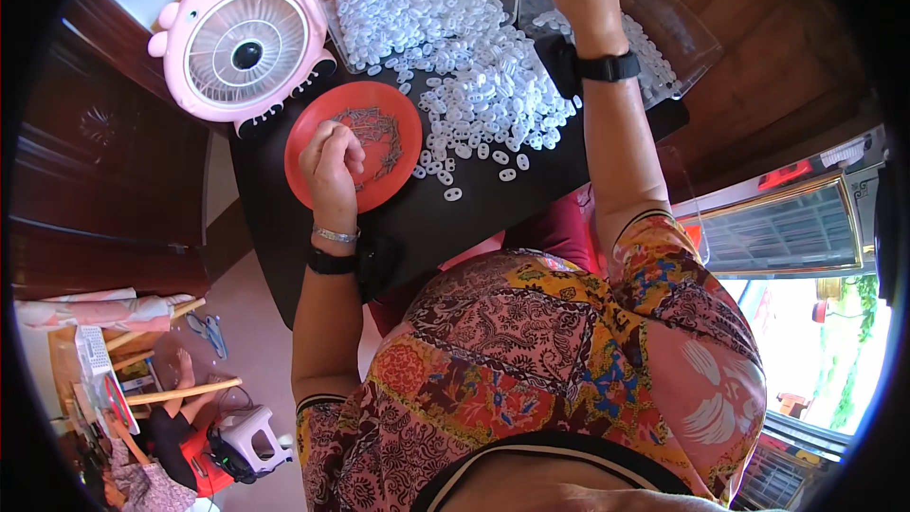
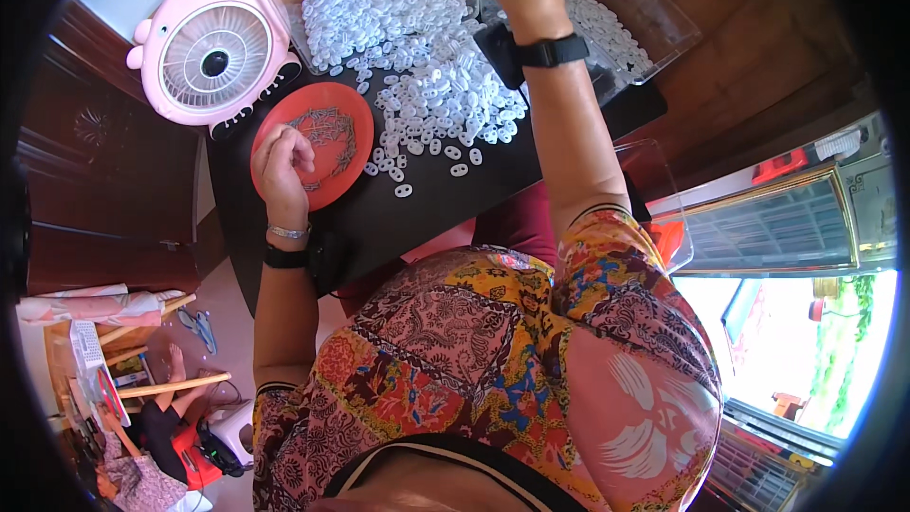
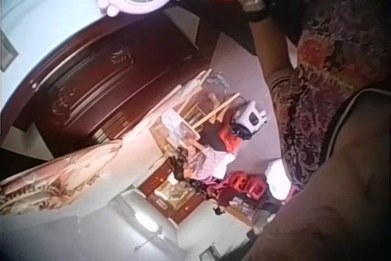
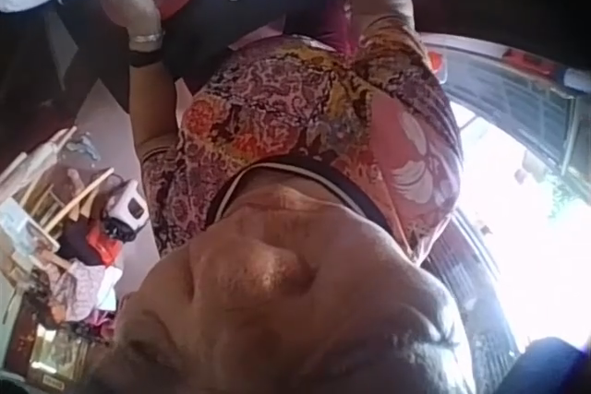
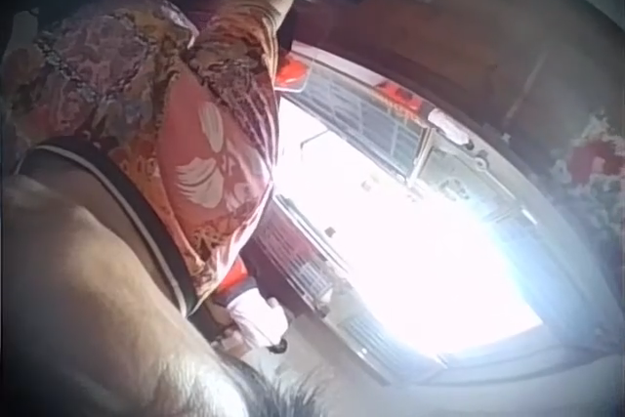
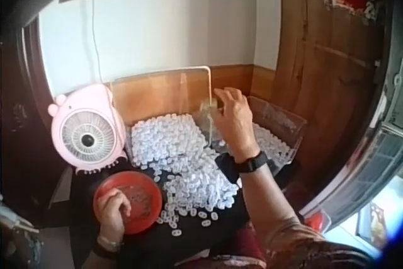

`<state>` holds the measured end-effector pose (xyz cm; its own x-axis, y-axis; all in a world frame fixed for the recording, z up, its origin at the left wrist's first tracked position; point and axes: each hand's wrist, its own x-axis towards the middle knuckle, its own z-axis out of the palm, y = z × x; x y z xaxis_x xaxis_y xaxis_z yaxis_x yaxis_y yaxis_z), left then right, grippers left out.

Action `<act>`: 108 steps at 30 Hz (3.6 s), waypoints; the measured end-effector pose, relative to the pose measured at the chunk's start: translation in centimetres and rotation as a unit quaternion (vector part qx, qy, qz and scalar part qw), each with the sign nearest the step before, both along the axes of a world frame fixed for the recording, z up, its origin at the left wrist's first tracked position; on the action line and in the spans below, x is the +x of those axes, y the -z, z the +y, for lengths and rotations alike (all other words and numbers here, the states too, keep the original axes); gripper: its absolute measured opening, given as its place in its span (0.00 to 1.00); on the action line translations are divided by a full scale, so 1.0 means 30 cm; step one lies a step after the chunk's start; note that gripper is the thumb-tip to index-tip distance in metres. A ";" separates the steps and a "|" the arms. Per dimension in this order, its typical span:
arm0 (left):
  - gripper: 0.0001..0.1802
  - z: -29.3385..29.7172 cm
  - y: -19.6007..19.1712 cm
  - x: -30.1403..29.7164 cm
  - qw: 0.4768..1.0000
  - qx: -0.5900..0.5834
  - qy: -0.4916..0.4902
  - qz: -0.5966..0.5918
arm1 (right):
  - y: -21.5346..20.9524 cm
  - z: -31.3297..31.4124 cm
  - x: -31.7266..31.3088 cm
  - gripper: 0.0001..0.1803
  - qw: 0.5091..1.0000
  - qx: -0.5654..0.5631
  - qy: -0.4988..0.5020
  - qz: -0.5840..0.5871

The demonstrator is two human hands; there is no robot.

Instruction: Manual assembly of small white and black plastic components to create toy eyes.

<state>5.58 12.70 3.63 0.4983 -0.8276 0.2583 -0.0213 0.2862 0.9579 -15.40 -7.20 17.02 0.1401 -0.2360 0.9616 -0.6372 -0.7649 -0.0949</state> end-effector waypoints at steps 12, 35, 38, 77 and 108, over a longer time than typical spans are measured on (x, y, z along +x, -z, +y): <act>0.11 -0.010 0.043 0.023 0.999 -0.001 0.003 0.039 | 0.419 -0.058 0.241 0.12 0.821 0.361 -0.247 0.366; 0.13 -0.015 0.042 0.026 0.999 0.014 -0.005 0.044 | 0.432 -0.059 0.338 0.07 0.754 0.356 -0.211 0.511; 0.13 -0.015 0.044 0.026 0.999 0.012 -0.006 0.039 | 0.439 -0.059 0.334 0.08 0.764 0.349 -0.227 0.493; 0.11 -0.018 0.044 0.017 0.995 0.077 0.068 -0.007 | 0.381 0.156 0.275 0.09 0.694 0.561 -0.413 0.183; 0.18 -0.019 0.060 0.034 0.972 0.096 0.072 0.203 | 0.390 0.286 0.341 0.05 0.897 0.107 -0.334 0.268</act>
